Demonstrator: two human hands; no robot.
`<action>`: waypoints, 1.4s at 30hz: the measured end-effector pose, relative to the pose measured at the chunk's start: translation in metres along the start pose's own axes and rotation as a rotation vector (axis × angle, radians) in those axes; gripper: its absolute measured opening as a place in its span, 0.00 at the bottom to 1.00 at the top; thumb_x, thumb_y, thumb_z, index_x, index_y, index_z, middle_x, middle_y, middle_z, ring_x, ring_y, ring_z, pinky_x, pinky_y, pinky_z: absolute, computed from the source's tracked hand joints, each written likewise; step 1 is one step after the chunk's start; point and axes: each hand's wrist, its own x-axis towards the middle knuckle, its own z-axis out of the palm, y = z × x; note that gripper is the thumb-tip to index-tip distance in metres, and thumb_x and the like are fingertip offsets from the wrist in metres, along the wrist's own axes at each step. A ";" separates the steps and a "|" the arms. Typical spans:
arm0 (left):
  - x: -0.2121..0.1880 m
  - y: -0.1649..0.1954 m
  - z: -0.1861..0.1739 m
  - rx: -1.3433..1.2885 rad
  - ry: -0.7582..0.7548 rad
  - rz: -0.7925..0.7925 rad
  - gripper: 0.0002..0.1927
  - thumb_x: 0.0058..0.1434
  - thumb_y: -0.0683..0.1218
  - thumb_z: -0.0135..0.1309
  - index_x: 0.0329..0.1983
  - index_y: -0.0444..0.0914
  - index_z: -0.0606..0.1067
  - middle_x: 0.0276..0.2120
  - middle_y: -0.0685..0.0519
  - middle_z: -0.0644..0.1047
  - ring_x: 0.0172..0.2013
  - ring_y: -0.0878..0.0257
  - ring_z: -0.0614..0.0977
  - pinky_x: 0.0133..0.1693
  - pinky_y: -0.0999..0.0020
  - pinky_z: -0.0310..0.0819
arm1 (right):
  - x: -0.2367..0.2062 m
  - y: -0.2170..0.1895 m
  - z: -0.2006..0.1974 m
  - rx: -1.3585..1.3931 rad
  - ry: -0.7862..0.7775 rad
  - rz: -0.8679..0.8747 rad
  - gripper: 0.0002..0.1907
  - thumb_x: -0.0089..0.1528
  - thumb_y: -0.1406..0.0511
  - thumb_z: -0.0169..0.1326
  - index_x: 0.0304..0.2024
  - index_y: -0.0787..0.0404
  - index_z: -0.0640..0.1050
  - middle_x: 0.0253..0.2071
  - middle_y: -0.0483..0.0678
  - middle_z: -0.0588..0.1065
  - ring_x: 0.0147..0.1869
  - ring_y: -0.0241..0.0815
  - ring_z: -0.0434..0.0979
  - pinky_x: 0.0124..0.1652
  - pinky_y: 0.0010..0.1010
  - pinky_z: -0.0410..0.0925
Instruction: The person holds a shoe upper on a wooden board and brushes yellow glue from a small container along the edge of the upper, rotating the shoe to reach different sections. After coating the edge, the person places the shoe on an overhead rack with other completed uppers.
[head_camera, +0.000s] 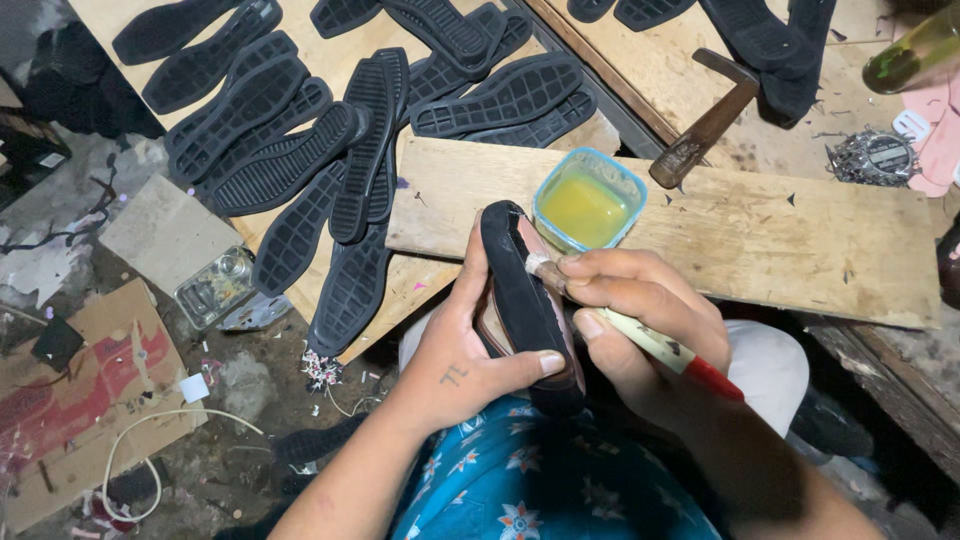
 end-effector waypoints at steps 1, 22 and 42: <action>0.000 0.000 -0.001 -0.002 0.001 0.007 0.67 0.50 0.43 0.68 0.83 0.37 0.35 0.76 0.41 0.61 0.74 0.55 0.64 0.72 0.63 0.55 | -0.001 0.000 0.000 -0.004 -0.008 0.003 0.11 0.65 0.72 0.55 0.50 0.68 0.76 0.54 0.59 0.77 0.58 0.50 0.82 0.57 0.35 0.74; -0.003 -0.044 -0.019 -0.851 0.273 -0.051 0.39 0.65 0.56 0.59 0.71 0.33 0.59 0.56 0.42 0.75 0.55 0.51 0.78 0.59 0.49 0.73 | 0.021 0.088 -0.024 -0.194 0.077 0.239 0.07 0.65 0.69 0.62 0.46 0.63 0.81 0.55 0.54 0.77 0.56 0.48 0.77 0.54 0.35 0.71; -0.033 -0.058 -0.027 -1.301 0.094 -0.152 0.44 0.55 0.64 0.62 0.68 0.35 0.66 0.59 0.45 0.75 0.56 0.51 0.79 0.58 0.55 0.74 | 0.001 0.065 -0.039 -0.067 0.160 0.417 0.08 0.65 0.69 0.63 0.46 0.65 0.82 0.45 0.48 0.79 0.46 0.35 0.79 0.46 0.26 0.72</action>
